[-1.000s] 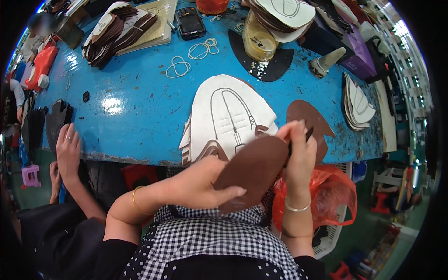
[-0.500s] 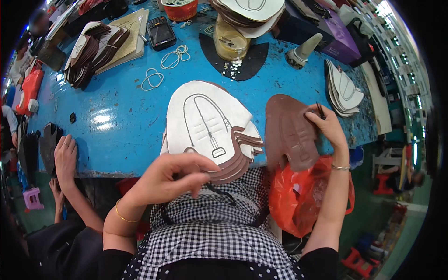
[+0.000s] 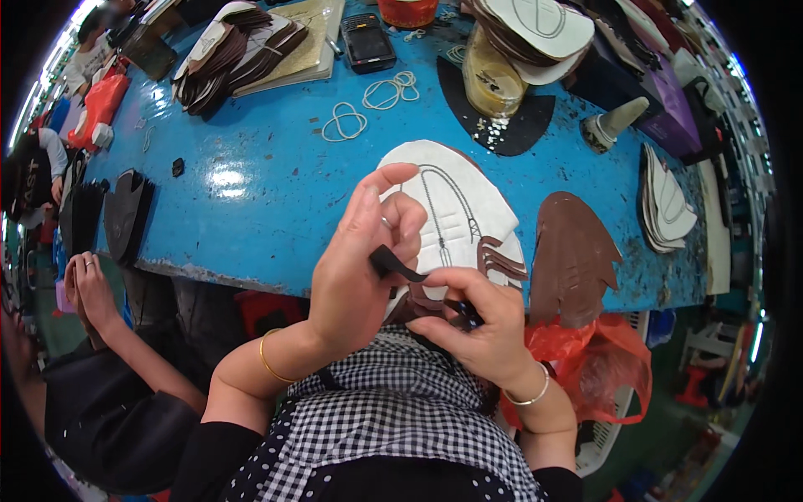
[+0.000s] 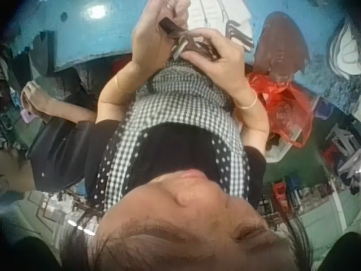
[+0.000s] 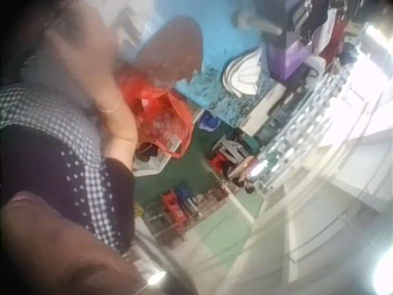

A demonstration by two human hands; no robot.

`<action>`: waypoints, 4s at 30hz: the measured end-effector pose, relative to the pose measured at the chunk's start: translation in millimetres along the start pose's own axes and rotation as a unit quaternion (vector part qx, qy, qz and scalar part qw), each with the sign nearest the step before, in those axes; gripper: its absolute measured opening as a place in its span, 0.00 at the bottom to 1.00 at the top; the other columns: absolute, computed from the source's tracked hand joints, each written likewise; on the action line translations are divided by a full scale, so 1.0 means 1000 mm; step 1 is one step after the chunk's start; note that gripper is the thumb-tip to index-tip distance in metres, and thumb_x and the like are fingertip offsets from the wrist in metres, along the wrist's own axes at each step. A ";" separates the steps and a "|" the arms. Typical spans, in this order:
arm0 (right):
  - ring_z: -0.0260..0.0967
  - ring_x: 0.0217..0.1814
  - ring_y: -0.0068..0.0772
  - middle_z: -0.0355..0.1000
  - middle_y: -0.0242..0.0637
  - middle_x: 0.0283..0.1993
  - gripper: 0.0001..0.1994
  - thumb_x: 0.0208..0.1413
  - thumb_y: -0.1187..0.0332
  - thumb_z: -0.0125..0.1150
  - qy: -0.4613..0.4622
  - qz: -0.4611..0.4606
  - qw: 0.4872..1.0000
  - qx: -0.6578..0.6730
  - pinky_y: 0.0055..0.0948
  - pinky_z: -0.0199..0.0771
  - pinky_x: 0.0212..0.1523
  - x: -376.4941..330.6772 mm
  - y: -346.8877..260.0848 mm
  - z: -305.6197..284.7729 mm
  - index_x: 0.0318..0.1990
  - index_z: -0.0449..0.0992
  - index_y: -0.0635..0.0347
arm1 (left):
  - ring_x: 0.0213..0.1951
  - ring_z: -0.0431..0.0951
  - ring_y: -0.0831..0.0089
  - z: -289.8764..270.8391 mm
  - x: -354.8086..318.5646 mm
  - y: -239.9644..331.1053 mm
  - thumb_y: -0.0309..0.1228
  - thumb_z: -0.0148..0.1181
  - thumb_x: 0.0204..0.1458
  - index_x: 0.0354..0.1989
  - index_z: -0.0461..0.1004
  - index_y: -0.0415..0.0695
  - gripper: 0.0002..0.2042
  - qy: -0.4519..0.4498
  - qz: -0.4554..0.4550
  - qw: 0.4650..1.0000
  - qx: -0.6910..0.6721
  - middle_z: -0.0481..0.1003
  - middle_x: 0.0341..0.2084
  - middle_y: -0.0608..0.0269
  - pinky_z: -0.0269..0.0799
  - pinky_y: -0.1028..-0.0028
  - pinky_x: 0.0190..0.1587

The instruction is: Applying glue to shoe upper components and attaching leather pieces to the tongue area.

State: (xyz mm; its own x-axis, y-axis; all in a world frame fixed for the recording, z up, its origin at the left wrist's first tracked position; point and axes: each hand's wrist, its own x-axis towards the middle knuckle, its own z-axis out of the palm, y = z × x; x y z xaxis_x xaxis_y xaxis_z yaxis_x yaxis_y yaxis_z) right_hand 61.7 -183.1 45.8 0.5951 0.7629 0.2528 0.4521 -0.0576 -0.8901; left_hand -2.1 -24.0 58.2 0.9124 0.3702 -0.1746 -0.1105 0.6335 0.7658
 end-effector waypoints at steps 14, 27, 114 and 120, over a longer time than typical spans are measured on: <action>0.77 0.28 0.24 0.79 0.36 0.30 0.09 0.48 0.78 0.73 0.064 -0.102 0.993 0.010 0.21 0.73 0.28 0.015 0.003 0.016 0.36 0.79 0.62 | 0.38 0.69 0.87 -0.055 -0.015 0.026 0.27 0.50 0.67 0.48 0.73 0.38 0.08 -0.203 -0.062 0.931 0.296 0.72 0.35 0.70 0.66 0.83 0.40; 0.61 0.36 0.15 0.70 0.30 0.41 0.19 0.62 0.80 0.56 0.059 0.104 0.983 0.141 0.15 0.63 0.37 0.019 0.006 -0.008 0.59 0.64 0.65 | 0.30 0.76 0.82 -0.080 0.024 0.153 0.23 0.72 0.47 0.31 0.80 0.39 0.06 -0.164 0.160 0.767 0.600 0.78 0.27 0.69 0.71 0.80 0.35; 0.70 0.22 0.25 0.78 0.49 0.51 0.15 0.51 0.74 0.58 -0.213 -0.117 0.864 -0.442 0.25 0.73 0.25 0.054 0.001 -0.016 0.48 0.74 0.64 | 0.33 0.74 0.86 -0.051 0.111 0.075 0.26 0.67 0.56 0.38 0.81 0.37 0.06 -0.264 0.067 0.846 0.459 0.79 0.30 0.69 0.72 0.84 0.36; 0.66 0.16 0.25 0.78 0.52 0.50 0.14 0.52 0.72 0.60 -0.138 -0.100 0.854 -0.491 0.27 0.71 0.20 0.038 0.003 0.009 0.47 0.77 0.65 | 0.27 0.76 0.84 -0.056 0.096 0.098 0.25 0.66 0.57 0.37 0.82 0.35 0.05 -0.244 0.122 0.846 0.458 0.80 0.29 0.65 0.71 0.85 0.30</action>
State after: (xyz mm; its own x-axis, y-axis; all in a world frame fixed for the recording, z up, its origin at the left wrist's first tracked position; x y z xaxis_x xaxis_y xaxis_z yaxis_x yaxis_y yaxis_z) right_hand 79.8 -148.6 49.7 0.3229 0.9357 0.1420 0.9464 -0.3179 -0.0573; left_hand 52.7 111.5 81.9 0.9851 -0.0516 0.1639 -0.1719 -0.2957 0.9397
